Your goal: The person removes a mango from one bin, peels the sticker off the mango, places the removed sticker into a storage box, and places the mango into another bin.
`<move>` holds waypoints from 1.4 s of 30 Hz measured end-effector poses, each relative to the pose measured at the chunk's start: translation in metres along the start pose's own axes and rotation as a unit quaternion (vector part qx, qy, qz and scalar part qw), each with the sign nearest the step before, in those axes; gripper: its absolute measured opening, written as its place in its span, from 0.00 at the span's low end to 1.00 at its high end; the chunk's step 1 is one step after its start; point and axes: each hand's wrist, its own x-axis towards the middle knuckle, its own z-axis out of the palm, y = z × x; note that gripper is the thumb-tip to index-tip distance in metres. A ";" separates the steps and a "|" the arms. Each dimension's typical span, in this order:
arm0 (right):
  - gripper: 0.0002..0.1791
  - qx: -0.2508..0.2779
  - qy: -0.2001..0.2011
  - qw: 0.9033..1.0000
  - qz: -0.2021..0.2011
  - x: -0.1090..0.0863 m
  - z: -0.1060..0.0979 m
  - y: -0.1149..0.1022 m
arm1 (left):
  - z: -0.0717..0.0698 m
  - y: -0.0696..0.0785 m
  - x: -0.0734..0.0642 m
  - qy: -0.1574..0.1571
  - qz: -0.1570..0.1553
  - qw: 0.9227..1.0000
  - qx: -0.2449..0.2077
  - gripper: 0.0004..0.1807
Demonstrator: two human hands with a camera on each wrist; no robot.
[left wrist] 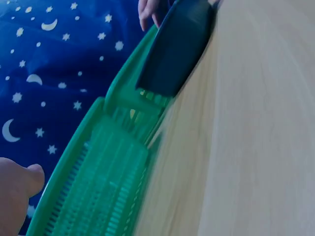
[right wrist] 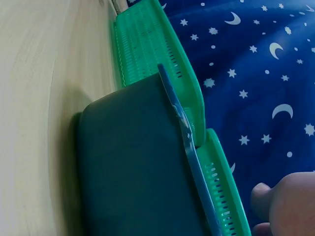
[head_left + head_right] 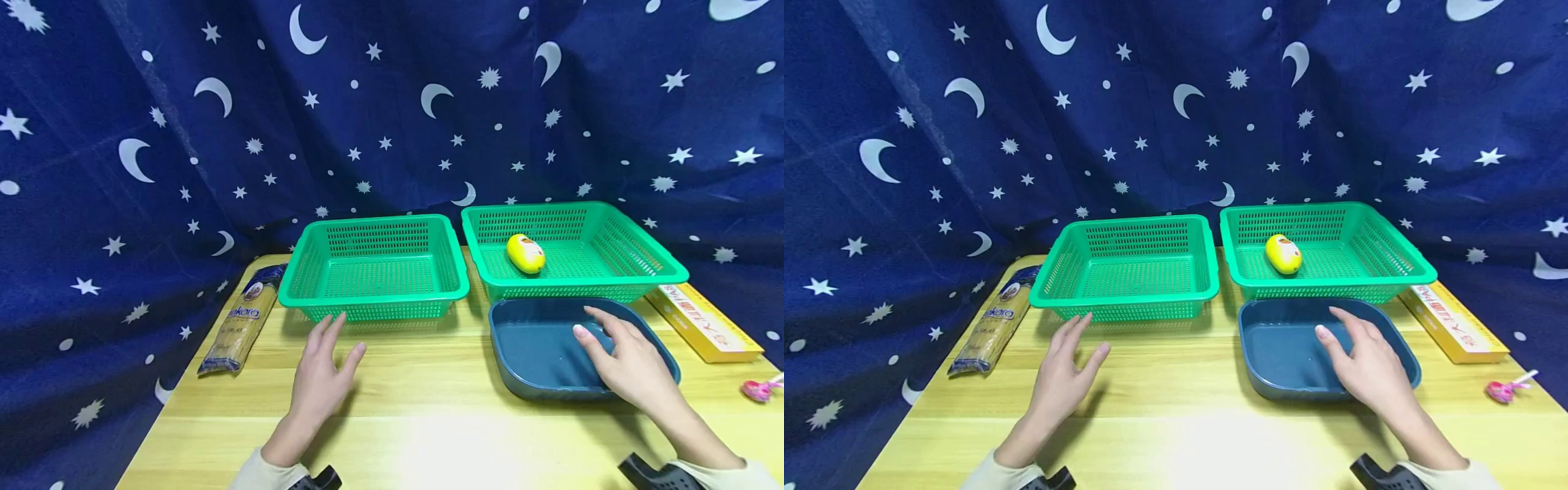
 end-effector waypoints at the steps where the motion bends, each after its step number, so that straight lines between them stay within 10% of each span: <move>1: 0.30 0.000 -0.004 1.000 0.001 0.000 0.000 0.000 | 0.002 0.001 -0.001 -0.003 0.002 1.000 -0.013 0.36; 11: 0.24 0.006 -0.021 1.000 0.009 -0.002 -0.003 0.002 | 0.018 0.018 0.005 -0.106 -0.033 0.981 -0.161 0.28; 29: 0.22 -0.001 -0.078 0.996 0.038 -0.003 -0.005 0.001 | 0.078 0.079 0.030 -0.237 -0.109 0.888 -0.379 0.25; 42: 0.20 0.003 -0.077 0.996 0.034 -0.007 -0.008 0.002 | 0.117 0.133 0.036 -0.180 -0.186 0.885 -0.386 0.30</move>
